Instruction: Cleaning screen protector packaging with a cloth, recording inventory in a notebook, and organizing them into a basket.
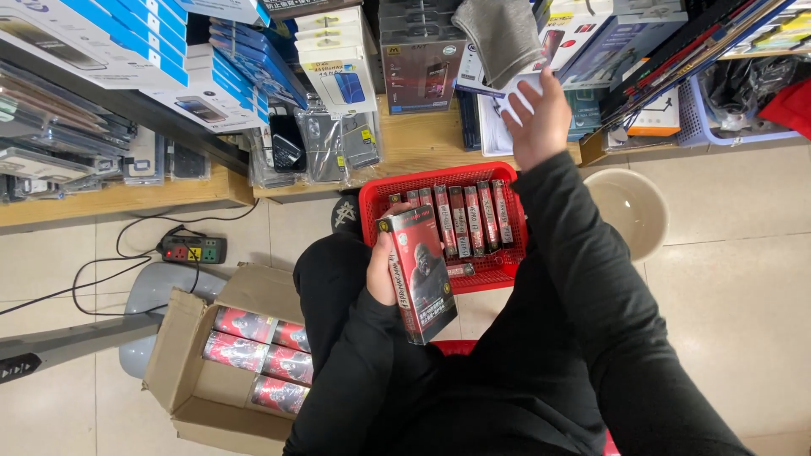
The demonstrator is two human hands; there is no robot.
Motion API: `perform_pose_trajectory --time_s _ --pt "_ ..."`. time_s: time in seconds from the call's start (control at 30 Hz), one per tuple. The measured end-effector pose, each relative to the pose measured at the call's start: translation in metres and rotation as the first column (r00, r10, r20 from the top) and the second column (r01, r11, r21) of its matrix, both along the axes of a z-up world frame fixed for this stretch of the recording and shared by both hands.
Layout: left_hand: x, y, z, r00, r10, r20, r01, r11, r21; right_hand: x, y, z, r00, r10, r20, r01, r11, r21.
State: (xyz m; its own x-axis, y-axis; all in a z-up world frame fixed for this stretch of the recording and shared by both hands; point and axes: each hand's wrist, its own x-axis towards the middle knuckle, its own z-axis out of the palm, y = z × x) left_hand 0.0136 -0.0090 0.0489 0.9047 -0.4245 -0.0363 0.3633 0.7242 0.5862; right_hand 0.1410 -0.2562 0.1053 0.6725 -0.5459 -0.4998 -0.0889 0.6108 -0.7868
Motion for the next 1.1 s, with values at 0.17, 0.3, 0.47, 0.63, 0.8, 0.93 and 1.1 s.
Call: perform_pose_trajectory --time_s 0.17,0.3,0.47,0.63,0.8,0.93,1.1 --pt "0.012 -0.01 0.004 0.998 0.023 0.06 -0.019 0.997 -0.074 -0.103 0.062 -0.011 0.819 0.554 0.149 -0.492 0.812 -0.313" --pt "0.018 -0.028 0.026 0.996 -0.031 0.083 0.037 0.997 -0.071 -0.134 0.066 -0.04 0.714 0.657 0.241 -0.468 0.704 -0.534" --pt "0.006 -0.035 -0.018 0.997 0.018 0.076 -0.023 0.997 0.076 -0.133 0.052 -0.051 0.727 0.671 0.148 -0.557 0.701 -0.446" --pt "0.026 -0.019 -0.044 0.964 0.046 0.261 -0.178 0.841 0.511 -0.131 0.058 -0.051 0.754 0.656 0.033 -0.596 0.704 -0.386" --pt "0.021 -0.021 -0.025 0.877 0.067 0.476 -0.394 0.668 0.631 -0.13 0.059 -0.057 0.858 0.501 0.115 -0.378 0.766 -0.52" --pt "0.016 -0.031 -0.034 0.751 -0.146 0.645 -0.535 0.439 0.722 -0.131 0.071 -0.057 0.842 0.52 0.143 -0.364 0.744 -0.56" --pt "0.016 -0.027 -0.015 0.73 -0.079 0.678 -0.648 0.234 0.725 -0.14 0.08 -0.029 0.755 0.641 0.135 -0.411 0.624 -0.664"
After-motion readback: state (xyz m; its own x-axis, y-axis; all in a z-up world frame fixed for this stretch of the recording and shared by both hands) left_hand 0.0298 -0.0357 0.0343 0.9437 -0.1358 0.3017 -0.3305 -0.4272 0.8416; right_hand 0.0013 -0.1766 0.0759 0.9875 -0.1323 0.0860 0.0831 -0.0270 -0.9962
